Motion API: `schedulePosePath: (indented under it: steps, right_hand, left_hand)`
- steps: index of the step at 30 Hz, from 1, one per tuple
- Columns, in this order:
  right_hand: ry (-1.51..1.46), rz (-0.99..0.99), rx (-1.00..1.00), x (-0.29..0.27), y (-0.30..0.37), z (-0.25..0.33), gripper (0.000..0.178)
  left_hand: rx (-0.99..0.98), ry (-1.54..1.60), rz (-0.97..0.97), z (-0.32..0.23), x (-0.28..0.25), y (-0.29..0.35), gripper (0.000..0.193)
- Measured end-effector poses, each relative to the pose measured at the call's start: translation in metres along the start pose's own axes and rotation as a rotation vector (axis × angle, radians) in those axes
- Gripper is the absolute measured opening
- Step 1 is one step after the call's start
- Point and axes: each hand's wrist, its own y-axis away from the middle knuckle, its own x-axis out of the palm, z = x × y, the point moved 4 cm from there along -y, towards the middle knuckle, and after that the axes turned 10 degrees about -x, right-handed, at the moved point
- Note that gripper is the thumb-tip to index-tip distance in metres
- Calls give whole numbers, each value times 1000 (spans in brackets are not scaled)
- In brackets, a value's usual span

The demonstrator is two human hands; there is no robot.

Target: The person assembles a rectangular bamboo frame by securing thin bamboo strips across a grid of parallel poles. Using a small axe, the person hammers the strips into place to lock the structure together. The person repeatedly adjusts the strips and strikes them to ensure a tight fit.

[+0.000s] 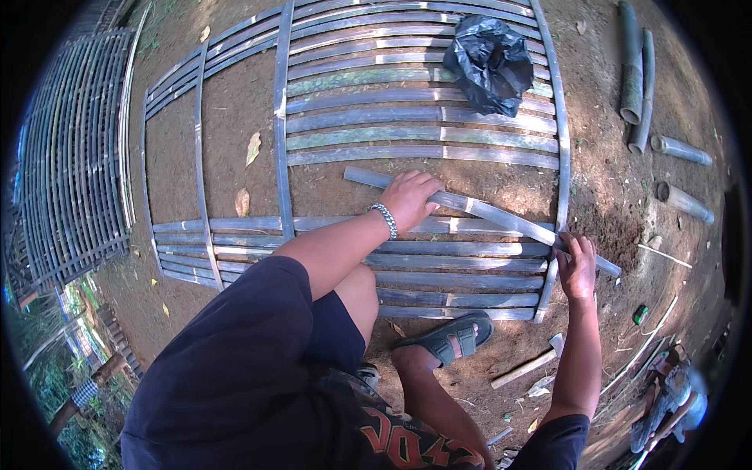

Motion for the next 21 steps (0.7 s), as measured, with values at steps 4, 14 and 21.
schedulePosePath:
  steps: [4, 14, 21]
  right_hand:
    - [-4, 12, -30, 10, -42, 13, 40]
    - [-9, 0, -163, 47, -118, 63, 40]
    - [-70, 55, -142, 71, -136, 80, 38]
  left_hand:
    - [-46, 21, -115, 27, -7, 20, 37]
    - [-272, -44, -210, 98, -43, 42, 34]
    - [-314, -76, -241, 122, -52, 55, 34]
